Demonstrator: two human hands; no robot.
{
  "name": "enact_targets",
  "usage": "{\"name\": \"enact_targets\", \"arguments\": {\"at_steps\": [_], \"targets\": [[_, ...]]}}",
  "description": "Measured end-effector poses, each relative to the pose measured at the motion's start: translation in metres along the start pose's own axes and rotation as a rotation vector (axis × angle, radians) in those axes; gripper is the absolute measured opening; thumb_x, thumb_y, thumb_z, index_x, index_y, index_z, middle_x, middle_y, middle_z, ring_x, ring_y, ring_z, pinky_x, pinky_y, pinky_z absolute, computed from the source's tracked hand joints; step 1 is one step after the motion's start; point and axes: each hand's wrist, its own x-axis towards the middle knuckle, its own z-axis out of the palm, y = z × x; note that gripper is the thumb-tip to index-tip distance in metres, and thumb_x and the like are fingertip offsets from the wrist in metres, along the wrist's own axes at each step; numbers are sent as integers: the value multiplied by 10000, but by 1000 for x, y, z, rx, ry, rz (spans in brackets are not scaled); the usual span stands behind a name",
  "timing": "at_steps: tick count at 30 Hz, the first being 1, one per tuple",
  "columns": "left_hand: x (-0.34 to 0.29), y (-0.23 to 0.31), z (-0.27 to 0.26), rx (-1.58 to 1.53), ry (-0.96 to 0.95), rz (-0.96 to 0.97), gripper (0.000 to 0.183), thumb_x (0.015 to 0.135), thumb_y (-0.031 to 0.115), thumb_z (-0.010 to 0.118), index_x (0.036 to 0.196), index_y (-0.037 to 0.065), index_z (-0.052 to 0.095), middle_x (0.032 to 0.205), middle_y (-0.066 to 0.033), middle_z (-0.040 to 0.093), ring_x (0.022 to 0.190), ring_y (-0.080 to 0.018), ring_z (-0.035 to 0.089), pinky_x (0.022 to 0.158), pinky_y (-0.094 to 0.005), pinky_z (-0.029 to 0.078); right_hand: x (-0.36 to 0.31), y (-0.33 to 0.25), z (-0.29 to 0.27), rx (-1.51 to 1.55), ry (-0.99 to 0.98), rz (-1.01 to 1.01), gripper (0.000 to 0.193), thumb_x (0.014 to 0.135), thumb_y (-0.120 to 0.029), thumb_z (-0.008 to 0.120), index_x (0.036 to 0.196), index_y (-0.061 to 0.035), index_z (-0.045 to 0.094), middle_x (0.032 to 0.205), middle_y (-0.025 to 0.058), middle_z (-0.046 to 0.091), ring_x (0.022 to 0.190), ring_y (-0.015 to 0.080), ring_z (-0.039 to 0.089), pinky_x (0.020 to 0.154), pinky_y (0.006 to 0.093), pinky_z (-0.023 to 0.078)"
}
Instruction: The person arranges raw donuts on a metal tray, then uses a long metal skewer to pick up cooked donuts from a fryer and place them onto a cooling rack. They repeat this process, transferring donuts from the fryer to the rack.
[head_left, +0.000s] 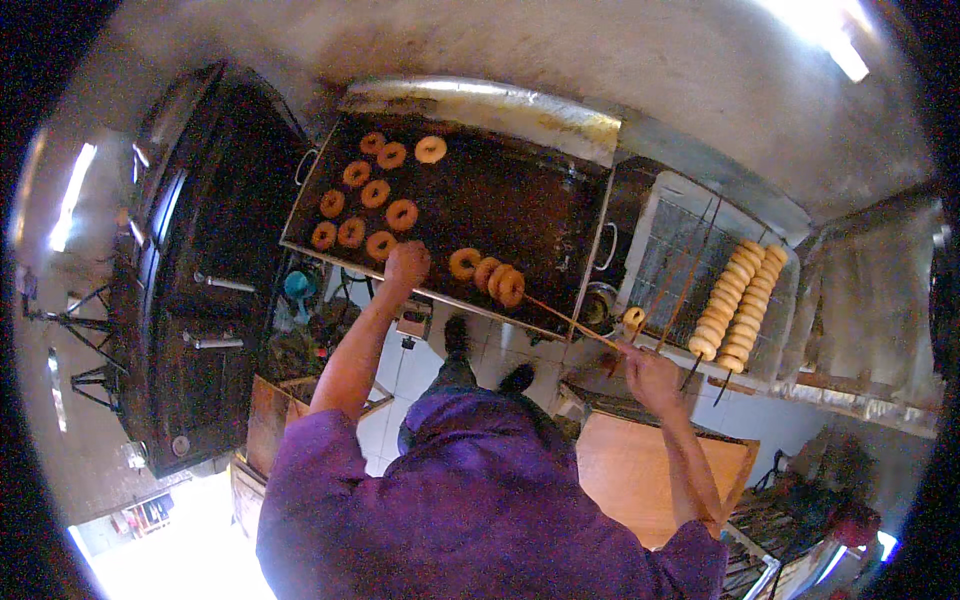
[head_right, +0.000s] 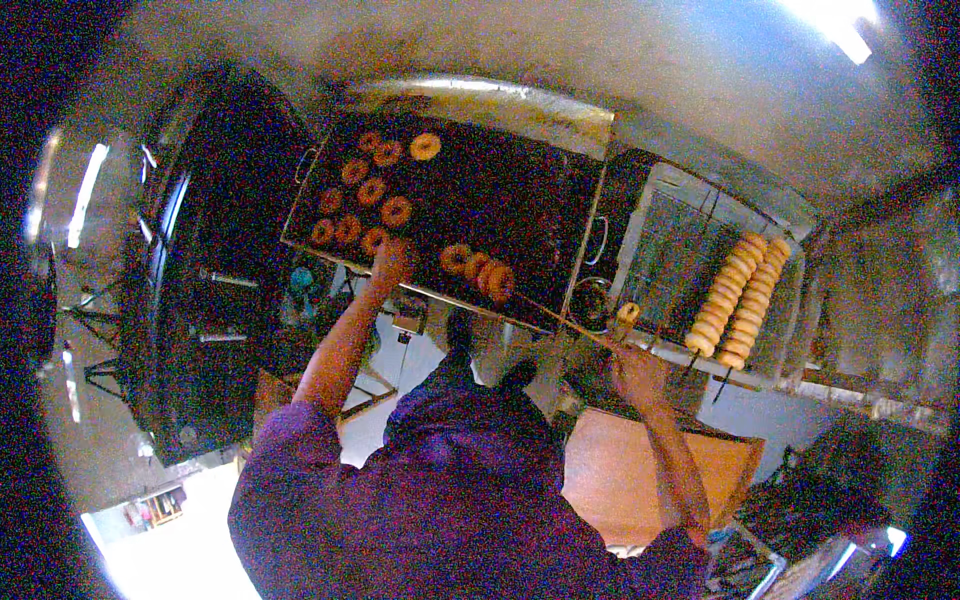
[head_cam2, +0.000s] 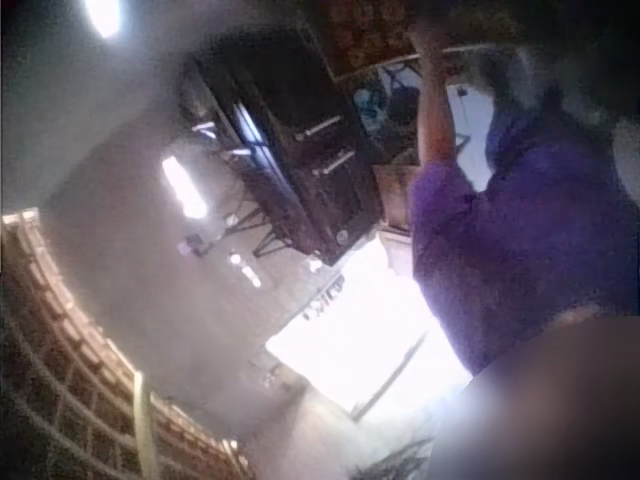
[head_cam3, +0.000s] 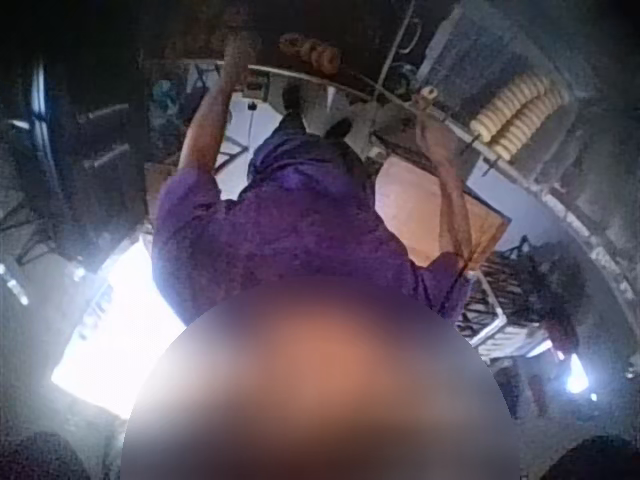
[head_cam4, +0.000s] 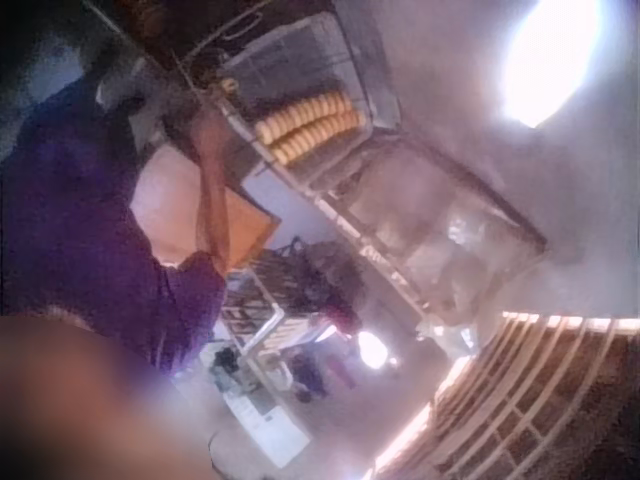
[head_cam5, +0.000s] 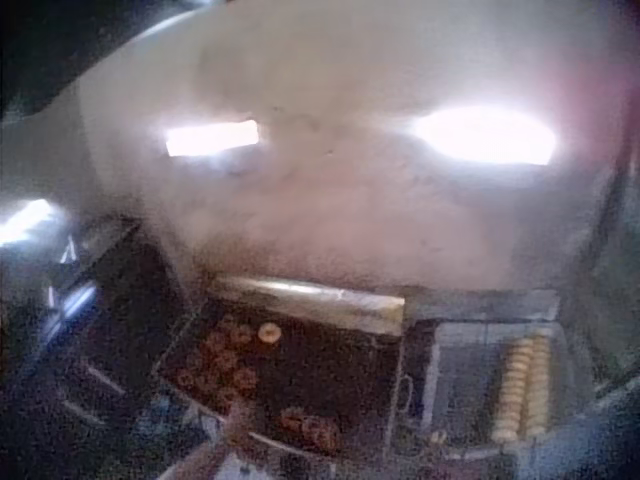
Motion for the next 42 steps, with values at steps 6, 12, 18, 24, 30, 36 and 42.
{"name": "enact_targets", "arguments": {"at_steps": [6, 12, 18, 24, 30, 36, 42], "targets": [[22, -67, 4, 12, -106, -4, 301, 918, 308, 616, 881, 46, 762, 862, -227, 726, 856, -430, 712, 787, -545, 566, 42, -6, 93, 210, -58, 34, 415, 958, -249, 608, 1361, -316, 676, 950, 115, 753, 820, 351, 722, 710, 473, 584], [6, -94, -43, -6, 12, -44, 309, 914, 323, 602, 869, 50, 739, 858, -236, 717, 836, -429, 705, 760, -539, 568, 123, -97, 109, 333, 73, -33, 379, 964, -288, 617, 1329, -357, 695, 943, 132, 755, 803, 348, 724, 703, 464, 581], [37, -134, -41, 10, 89, -246, 254, 893, 259, 650, 914, 19, 734, 956, -222, 745, 851, -418, 726, 787, -533, 589, 142, -121, 58, 90, 5, 1, 366, 962, -261, 604, 1300, -354, 712, 869, 113, 753, 755, 341, 724, 654, 470, 566], [52, -243, -26, -87, 2, -402, 304, 883, 285, 699, 1024, 18, 727, 1067, -245, 731, 1051, -436, 692, 923, -515, 557, 190, -130, 109, 249, 132, -163, 350, 973, -290, 622, 1307, -329, 717, 796, 125, 727, 635, 336, 679, 621, 462, 557], [35, -242, -121, -177, 68, -188, 277, 854, 298, 734, 1014, 72, 759, 966, -213, 729, 923, -382, 718, 800, -498, 555, 209, -116, 154, 445, 167, -148, 342, 973, -217, 672, 1307, -263, 732, 1085, 132, 773, 776, 236, 750, 702, 389, 587], [-29, -176, -151, -156, 102, -11, 253, 864, 277, 716, 990, 62, 755, 893, -221, 727, 820, -424, 712, 731, -497, 576, 195, -127, 110, 534, 165, -297, 320, 956, -185, 691, 1270, -202, 745, 1130, 121, 768, 963, 248, 763, 814, 371, 593], [-44, -114, -106, -208, -150, -171, 234, 901, 262, 638, 906, 58, 754, 832, -254, 709, 820, -474, 688, 735, -558, 564, 163, -118, 48, 258, -64, -161, 325, 982, -246, 629, 1285, -290, 737, 1012, 130, 757, 755, 327, 705, 706, 439, 564]]}}
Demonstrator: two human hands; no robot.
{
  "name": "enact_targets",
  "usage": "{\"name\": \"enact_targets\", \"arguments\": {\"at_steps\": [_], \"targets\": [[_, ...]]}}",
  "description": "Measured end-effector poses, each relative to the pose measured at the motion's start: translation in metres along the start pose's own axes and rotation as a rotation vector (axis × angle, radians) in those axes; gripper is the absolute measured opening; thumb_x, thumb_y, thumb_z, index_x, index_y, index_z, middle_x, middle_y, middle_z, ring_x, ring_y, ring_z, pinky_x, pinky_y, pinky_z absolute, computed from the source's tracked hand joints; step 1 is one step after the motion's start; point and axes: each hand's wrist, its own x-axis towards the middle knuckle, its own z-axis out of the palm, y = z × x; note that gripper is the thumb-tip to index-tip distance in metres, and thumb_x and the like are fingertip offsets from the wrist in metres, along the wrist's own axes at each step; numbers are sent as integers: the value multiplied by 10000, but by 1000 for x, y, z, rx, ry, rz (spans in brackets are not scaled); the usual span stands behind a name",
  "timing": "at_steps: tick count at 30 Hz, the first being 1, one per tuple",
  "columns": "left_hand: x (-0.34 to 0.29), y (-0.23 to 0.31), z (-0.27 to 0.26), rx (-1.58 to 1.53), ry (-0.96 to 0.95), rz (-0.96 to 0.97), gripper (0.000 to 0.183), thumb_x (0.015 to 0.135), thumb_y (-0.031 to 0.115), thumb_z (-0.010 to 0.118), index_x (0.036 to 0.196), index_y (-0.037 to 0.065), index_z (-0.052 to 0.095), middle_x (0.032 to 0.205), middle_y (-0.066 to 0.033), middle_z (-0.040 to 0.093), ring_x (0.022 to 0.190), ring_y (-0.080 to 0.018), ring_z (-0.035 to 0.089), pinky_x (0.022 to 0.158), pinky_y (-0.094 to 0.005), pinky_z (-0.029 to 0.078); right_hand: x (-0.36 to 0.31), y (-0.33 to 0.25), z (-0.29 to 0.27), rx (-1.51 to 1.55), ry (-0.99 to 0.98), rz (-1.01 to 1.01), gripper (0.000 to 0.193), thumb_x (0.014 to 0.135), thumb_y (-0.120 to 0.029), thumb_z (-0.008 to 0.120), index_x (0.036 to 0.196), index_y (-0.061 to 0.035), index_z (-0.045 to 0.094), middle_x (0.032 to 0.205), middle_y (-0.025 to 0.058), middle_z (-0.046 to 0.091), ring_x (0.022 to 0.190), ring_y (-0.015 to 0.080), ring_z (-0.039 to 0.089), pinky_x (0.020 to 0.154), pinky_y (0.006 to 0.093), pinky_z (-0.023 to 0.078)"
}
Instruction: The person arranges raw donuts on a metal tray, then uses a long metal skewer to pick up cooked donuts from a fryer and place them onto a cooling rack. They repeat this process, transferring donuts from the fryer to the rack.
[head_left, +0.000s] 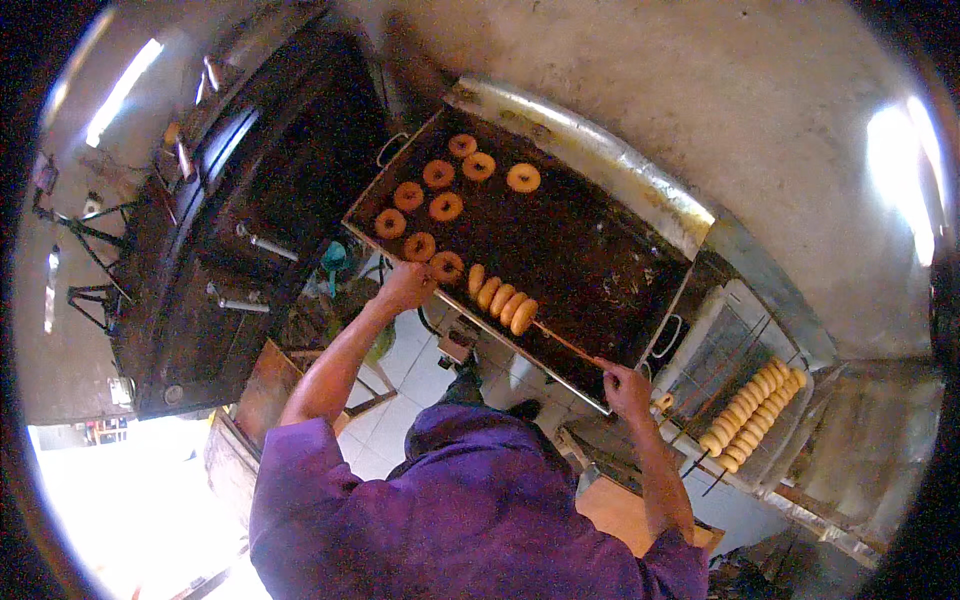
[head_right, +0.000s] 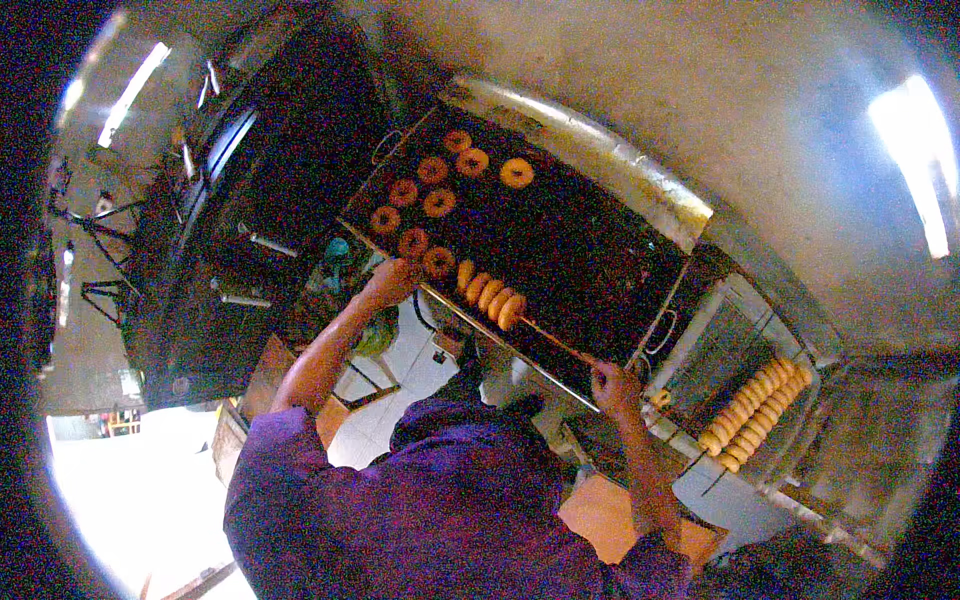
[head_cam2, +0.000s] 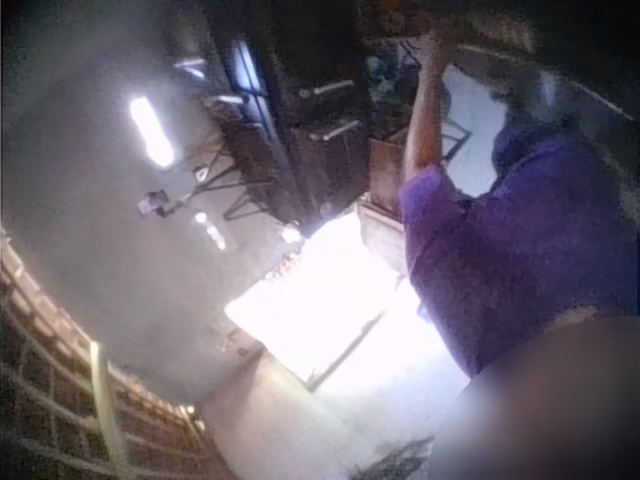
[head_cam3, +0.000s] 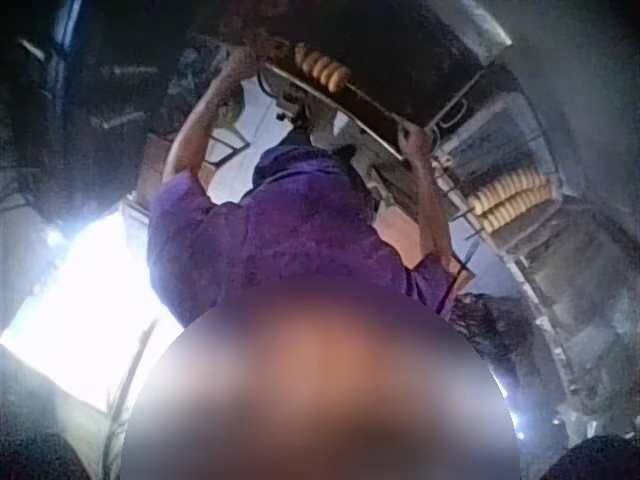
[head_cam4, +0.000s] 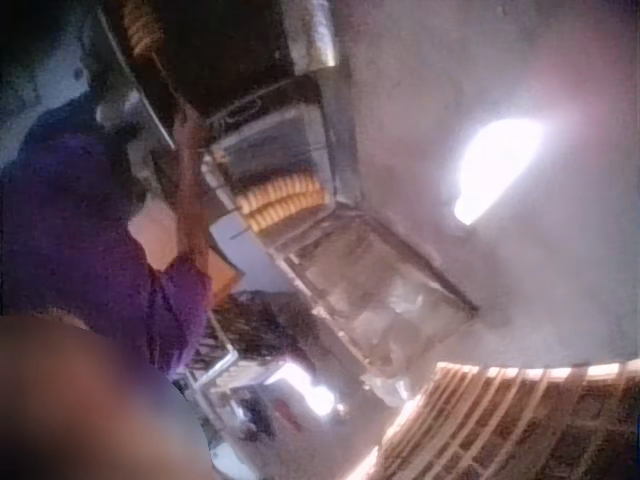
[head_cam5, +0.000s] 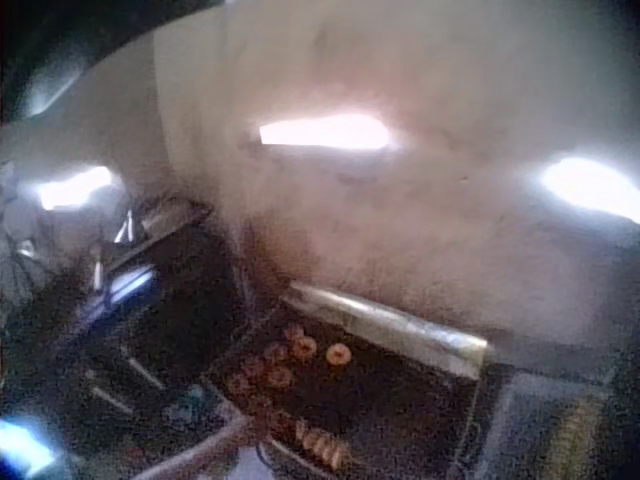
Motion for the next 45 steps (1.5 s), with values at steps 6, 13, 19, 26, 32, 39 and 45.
{"name": "enact_targets", "arguments": {"at_steps": [6, 13, 19, 26, 32, 39, 45], "targets": [[56, -74, 40, 50, 144, -81, 337, 884, 283, 674, 1172, 111, 698, 1006, -252, 727, 917, -460, 703, 828, -561, 566, -4, -1, -7, -260, -58, -40, 358, 977, -231, 611, 1310, -312, 714, 932, 102, 742, 739, 314, 698, 683, 431, 568], [77, -107, 4, 318, 4, -6, 439, 860, 375, 730, 1111, 16, 713, 1003, -246, 733, 967, -435, 704, 836, -545, 565, 32, 24, 62, 104, 6, -98, 335, 996, -257, 594, 1304, -292, 721, 1046, 107, 767, 763, 296, 719, 679, 412, 570], [34, -136, -25, 232, 152, 40, 381, 875, 336, 724, 1076, 17, 669, 966, -276, 715, 955, -476, 680, 806, -575, 554, 83, -31, 82, 226, -45, -130, 346, 965, -258, 612, 1290, -270, 729, 1075, 135, 760, 835, 335, 729, 750, 438, 581], [53, -160, -16, 19, 354, -192, 277, 942, 273, 628, 1134, 75, 659, 961, -285, 718, 933, -465, 705, 805, -575, 575, 73, -87, 10, -95, -114, -69, 388, 940, -217, 605, 1300, -309, 720, 1068, 125, 761, 885, 348, 731, 776, 470, 590], [51, -160, -64, 207, 34, -247, 258, 923, 276, 618, 1010, 58, 723, 952, -255, 728, 920, -455, 704, 826, -550, 577, 104, -57, 87, 159, -32, -146, 354, 976, -280, 606, 1313, -310, 711, 1039, 120, 762, 879, 353, 727, 755, 466, 580], [-28, -106, -150, 28, 389, -357, 281, 933, 288, 614, 940, 41, 748, 917, -248, 715, 900, -448, 701, 797, -547, 559, 141, -120, 105, 62, -77, -137, 349, 999, -288, 571, 1324, -296, 699, 1077, 135, 758, 909, 366, 724, 766, 493, 574], [-69, -101, -129, -173, 607, -443, 227, 939, 256, 670, 1020, 67, 767, 846, -199, 727, 789, -377, 728, 701, -440, 559, 163, -162, 96, -65, 50, -139, 270, 1009, -336, 582, 1157, -179, 745, 1003, 164, 762, 857, 384, 730, 736, 497, 578]]}}
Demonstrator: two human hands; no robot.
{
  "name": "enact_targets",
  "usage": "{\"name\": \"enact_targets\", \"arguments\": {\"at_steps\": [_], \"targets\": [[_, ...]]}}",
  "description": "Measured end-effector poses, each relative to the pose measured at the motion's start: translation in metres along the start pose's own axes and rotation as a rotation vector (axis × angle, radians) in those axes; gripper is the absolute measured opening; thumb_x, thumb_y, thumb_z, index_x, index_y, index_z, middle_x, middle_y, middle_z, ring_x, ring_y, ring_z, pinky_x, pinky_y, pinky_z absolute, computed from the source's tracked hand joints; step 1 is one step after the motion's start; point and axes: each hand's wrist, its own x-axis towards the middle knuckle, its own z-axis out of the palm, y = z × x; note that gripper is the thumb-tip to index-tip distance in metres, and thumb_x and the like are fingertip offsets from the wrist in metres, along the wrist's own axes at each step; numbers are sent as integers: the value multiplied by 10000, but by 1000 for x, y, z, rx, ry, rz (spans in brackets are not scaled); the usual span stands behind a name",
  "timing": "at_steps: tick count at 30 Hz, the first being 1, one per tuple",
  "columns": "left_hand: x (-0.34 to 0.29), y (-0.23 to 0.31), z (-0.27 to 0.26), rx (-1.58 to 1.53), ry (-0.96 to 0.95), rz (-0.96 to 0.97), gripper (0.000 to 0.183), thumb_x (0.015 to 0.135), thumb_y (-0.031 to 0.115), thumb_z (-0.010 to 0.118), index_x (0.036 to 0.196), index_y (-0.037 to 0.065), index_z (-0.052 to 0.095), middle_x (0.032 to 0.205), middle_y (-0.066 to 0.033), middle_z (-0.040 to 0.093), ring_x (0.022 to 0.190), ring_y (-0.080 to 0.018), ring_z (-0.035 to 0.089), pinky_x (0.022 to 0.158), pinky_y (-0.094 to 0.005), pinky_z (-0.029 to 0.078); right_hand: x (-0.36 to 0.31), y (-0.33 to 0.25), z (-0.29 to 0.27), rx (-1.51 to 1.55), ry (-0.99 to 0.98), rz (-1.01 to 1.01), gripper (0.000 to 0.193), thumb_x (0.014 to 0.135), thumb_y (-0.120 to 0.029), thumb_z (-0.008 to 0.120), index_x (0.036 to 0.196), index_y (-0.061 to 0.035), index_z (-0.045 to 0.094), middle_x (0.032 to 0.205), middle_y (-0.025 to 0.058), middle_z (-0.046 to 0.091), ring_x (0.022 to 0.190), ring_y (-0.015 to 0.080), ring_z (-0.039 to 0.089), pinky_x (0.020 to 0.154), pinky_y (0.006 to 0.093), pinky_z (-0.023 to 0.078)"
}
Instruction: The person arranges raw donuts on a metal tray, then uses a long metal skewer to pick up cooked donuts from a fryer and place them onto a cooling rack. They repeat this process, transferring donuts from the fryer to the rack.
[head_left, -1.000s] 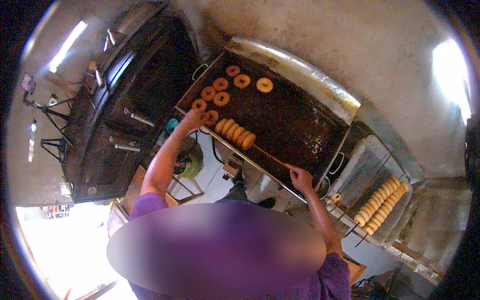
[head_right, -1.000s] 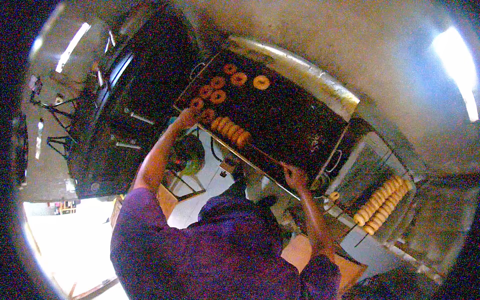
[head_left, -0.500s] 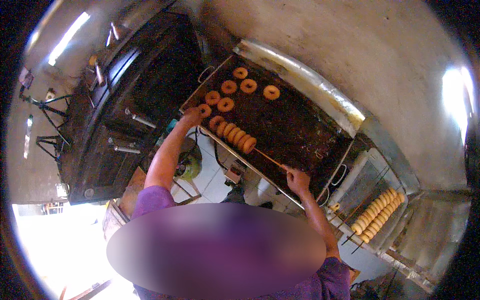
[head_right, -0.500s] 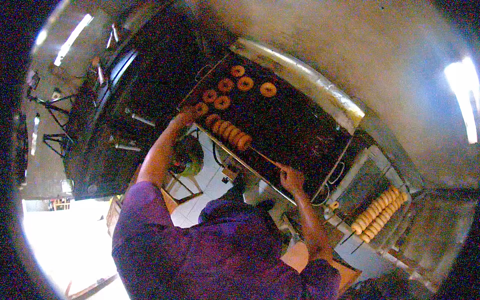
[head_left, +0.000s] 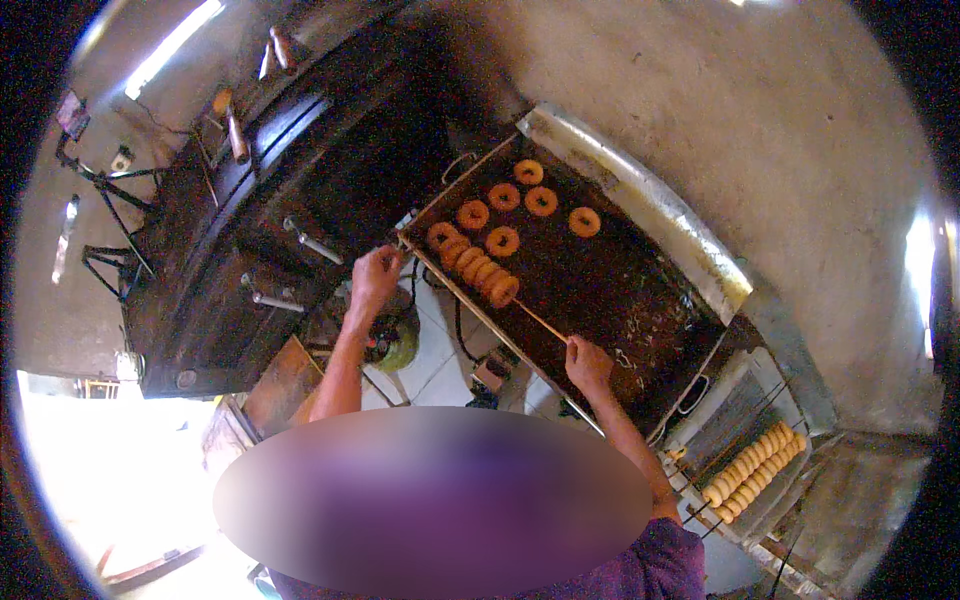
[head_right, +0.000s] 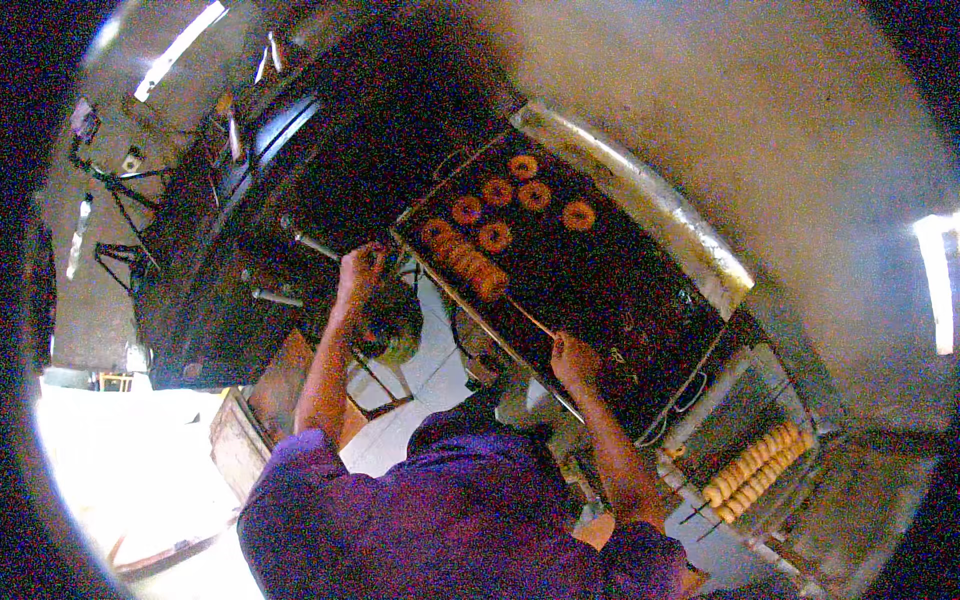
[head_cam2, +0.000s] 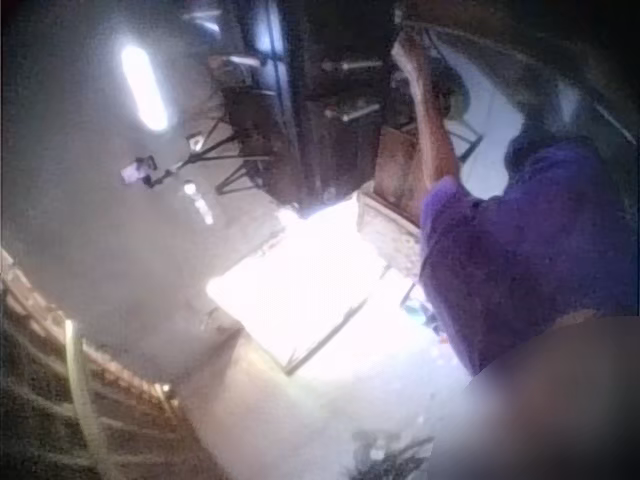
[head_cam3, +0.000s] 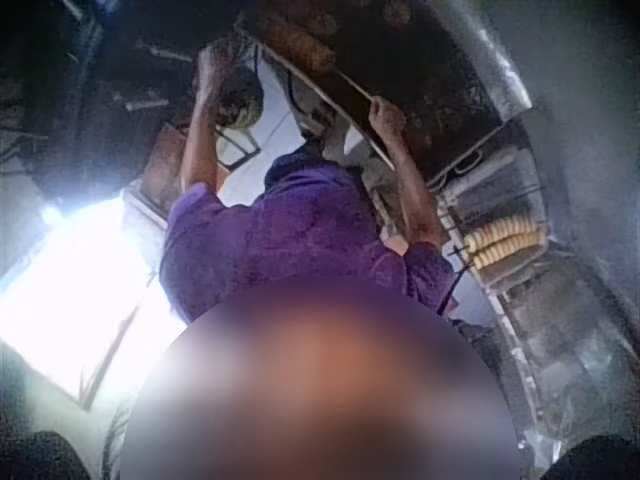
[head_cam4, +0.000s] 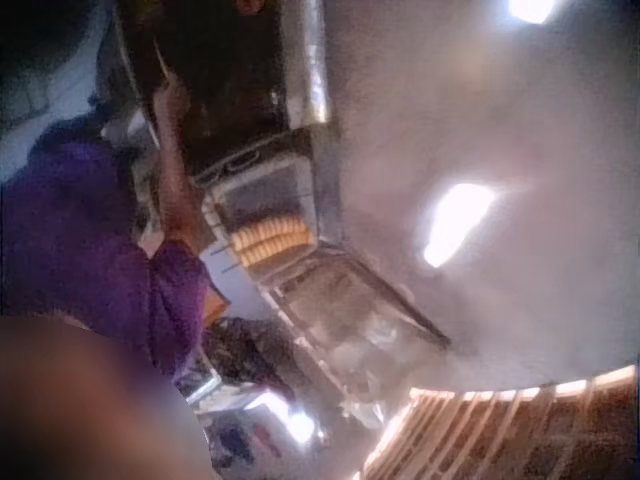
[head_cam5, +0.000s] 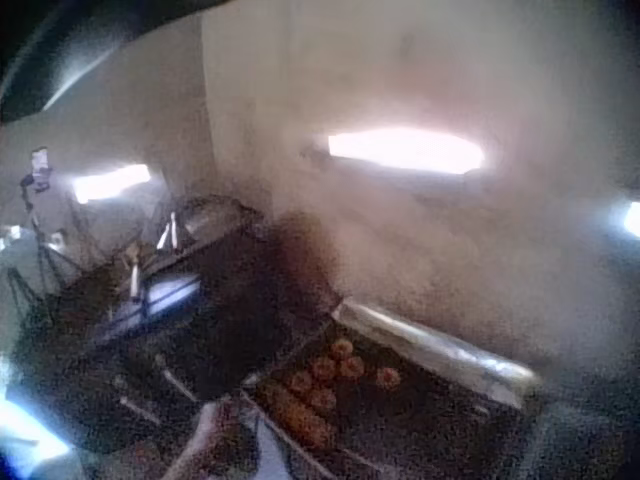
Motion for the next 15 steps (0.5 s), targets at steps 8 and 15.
{"name": "enact_targets", "arguments": {"at_steps": [8, 15], "targets": [[60, -10, 32, -4, 120, 98, 197, 912, 213, 667, 977, 44, 747, 863, -227, 717, 792, -429, 700, 725, -500, 556, -11, 9, 34, 335, 71, 119, 295, 996, -392, 639, 1091, -143, 764, 923, 146, 766, 808, 373, 733, 693, 469, 565], [183, -42, 29, 264, -234, 211, 251, 874, 268, 650, 867, 47, 769, 878, -221, 731, 857, -424, 715, 777, -480, 572, -27, 18, 46, 397, 215, 38, 300, 984, -365, 681, 1097, -100, 766, 952, 128, 774, 862, 317, 747, 765, 408, 574]]}}
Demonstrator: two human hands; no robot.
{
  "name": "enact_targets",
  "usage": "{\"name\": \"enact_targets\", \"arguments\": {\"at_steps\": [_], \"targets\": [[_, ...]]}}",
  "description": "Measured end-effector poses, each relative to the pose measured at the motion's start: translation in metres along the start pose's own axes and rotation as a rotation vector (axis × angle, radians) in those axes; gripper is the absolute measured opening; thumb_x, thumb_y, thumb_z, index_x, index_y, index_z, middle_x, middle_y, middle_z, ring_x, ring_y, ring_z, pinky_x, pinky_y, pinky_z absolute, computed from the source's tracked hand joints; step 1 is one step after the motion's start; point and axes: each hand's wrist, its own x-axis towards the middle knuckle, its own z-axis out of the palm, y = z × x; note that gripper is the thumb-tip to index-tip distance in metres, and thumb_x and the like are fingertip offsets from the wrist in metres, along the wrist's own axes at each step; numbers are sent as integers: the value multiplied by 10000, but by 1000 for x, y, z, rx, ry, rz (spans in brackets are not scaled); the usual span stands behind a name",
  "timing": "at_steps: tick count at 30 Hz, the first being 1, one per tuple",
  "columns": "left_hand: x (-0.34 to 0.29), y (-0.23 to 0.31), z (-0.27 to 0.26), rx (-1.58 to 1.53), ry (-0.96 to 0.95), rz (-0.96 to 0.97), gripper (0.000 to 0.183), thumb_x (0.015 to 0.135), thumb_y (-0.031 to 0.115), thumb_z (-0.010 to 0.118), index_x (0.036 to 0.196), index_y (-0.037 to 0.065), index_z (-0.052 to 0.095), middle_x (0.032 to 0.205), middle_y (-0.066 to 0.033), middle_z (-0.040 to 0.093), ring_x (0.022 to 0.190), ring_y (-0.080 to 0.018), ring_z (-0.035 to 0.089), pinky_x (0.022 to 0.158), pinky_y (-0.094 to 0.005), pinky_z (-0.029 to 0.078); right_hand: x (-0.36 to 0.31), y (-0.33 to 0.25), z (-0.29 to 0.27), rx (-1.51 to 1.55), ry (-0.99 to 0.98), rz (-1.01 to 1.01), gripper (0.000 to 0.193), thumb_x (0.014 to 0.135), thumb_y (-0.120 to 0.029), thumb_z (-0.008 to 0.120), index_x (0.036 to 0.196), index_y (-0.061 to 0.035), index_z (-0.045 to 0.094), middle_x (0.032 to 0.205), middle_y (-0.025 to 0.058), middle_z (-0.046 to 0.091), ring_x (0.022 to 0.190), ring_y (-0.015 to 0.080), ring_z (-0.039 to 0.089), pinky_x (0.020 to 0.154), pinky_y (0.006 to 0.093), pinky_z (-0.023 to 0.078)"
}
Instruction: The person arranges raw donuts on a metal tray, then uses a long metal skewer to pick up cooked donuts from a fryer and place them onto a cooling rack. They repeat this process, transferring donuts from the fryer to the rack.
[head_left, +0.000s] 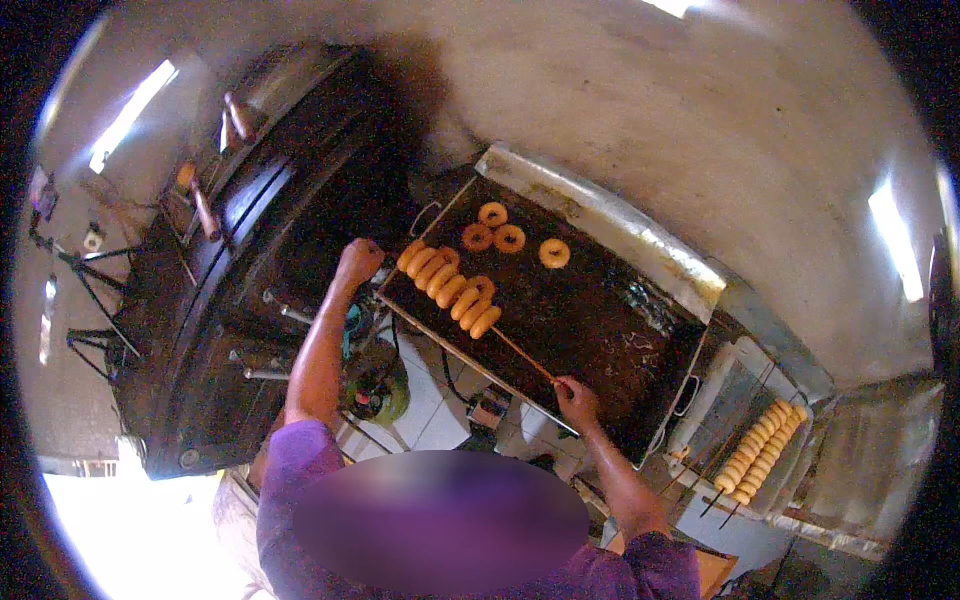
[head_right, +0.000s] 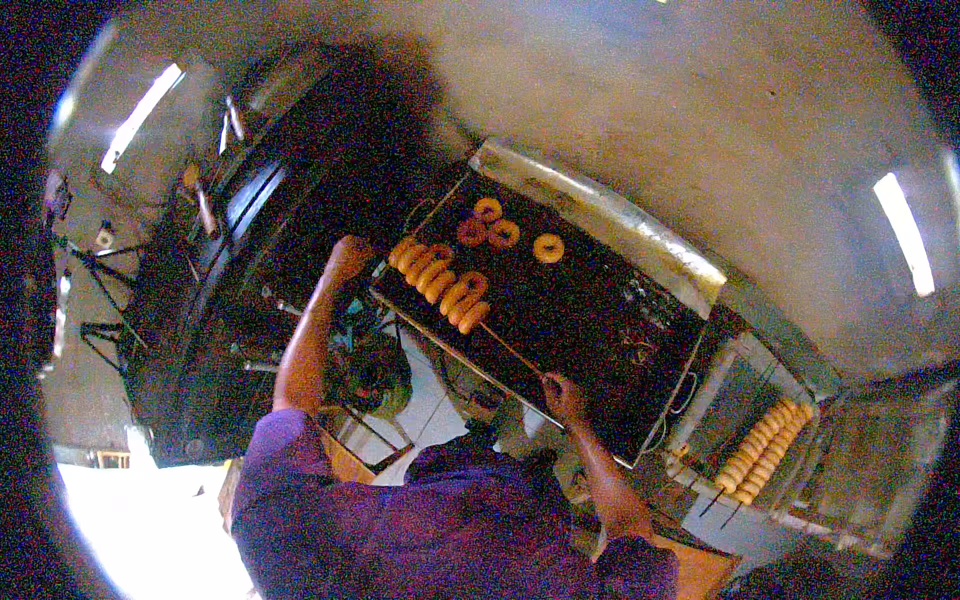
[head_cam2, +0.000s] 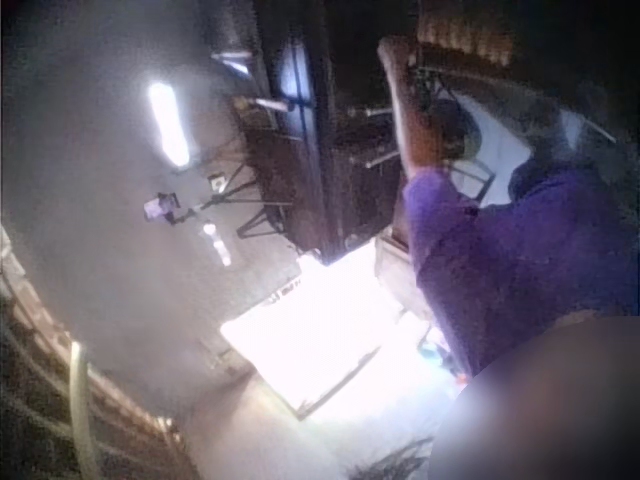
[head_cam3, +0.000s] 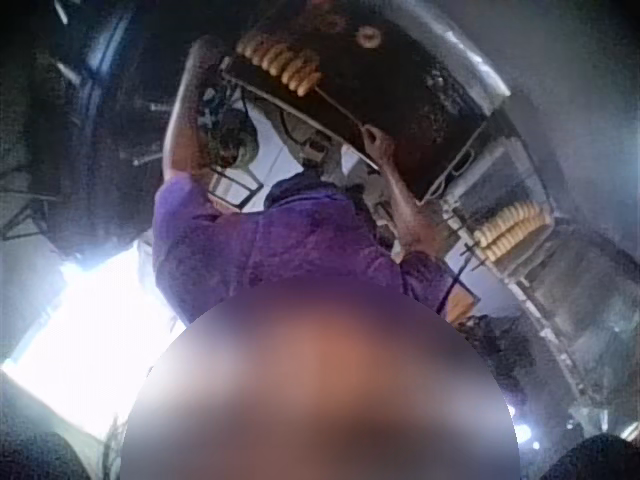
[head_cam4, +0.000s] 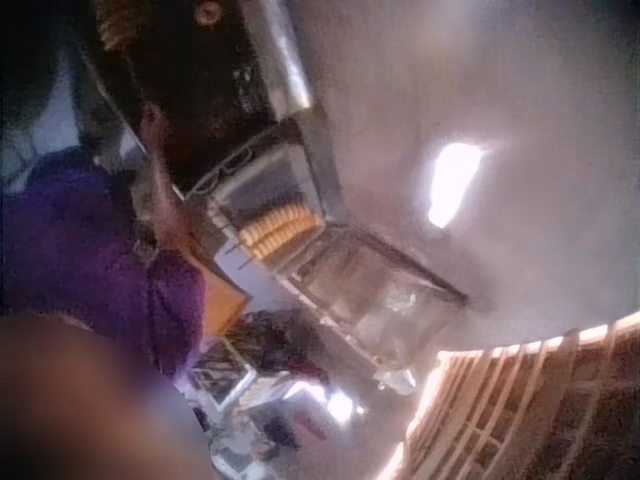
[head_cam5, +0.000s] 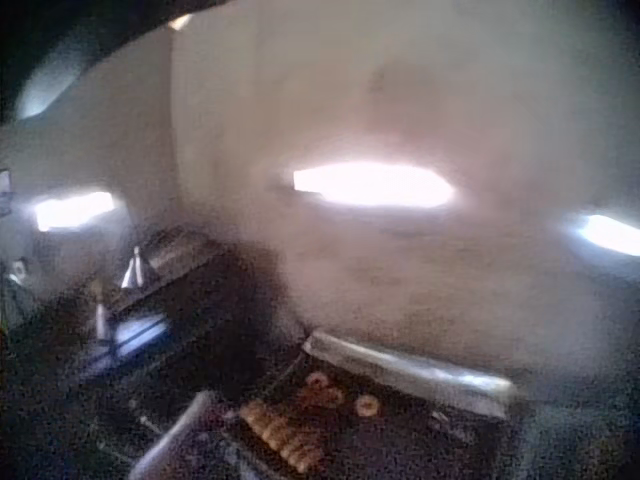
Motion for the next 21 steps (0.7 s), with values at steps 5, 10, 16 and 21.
{"name": "enact_targets", "arguments": {"at_steps": [5, 10, 16, 21], "targets": [[28, 54, 8, -142, -81, 181, 265, 878, 314, 693, 887, 63, 779, 946, -222, 738, 915, -410, 718, 788, -481, 574, -21, 14, -2, 98, 115, 134, 278, 957, -313, 737, 1101, -76, 753, 920, 118, 771, 814, 312, 748, 739, 394, 579], [40, 142, 91, -98, -154, 294, 283, 902, 305, 681, 1015, 55, 750, 984, -219, 732, 924, -431, 703, 814, -515, 568, -13, 3, -19, -103, 344, 121, 263, 966, -346, 715, 1092, -119, 753, 848, 106, 760, 745, 340, 733, 665, 432, 568], [33, 257, 214, -275, -71, 433, 255, 913, 271, 654, 1004, 49, 739, 988, -217, 728, 918, -433, 704, 815, -536, 564, -36, 31, -96, -411, 151, 512, 329, 974, -445, 631, 1109, -172, 757, 832, 164, 746, 731, 404, 711, 649, 502, 560], [66, 307, 273, -60, -4, 294, 220, 903, 243, 667, 906, 30, 722, 910, -227, 712, 814, -428, 705, 706, -503, 573, -41, 51, -153, -645, 161, 426, 265, 969, -390, 634, 1068, -176, 756, 768, 171, 728, 697, 393, 712, 622, 505, 560]]}}
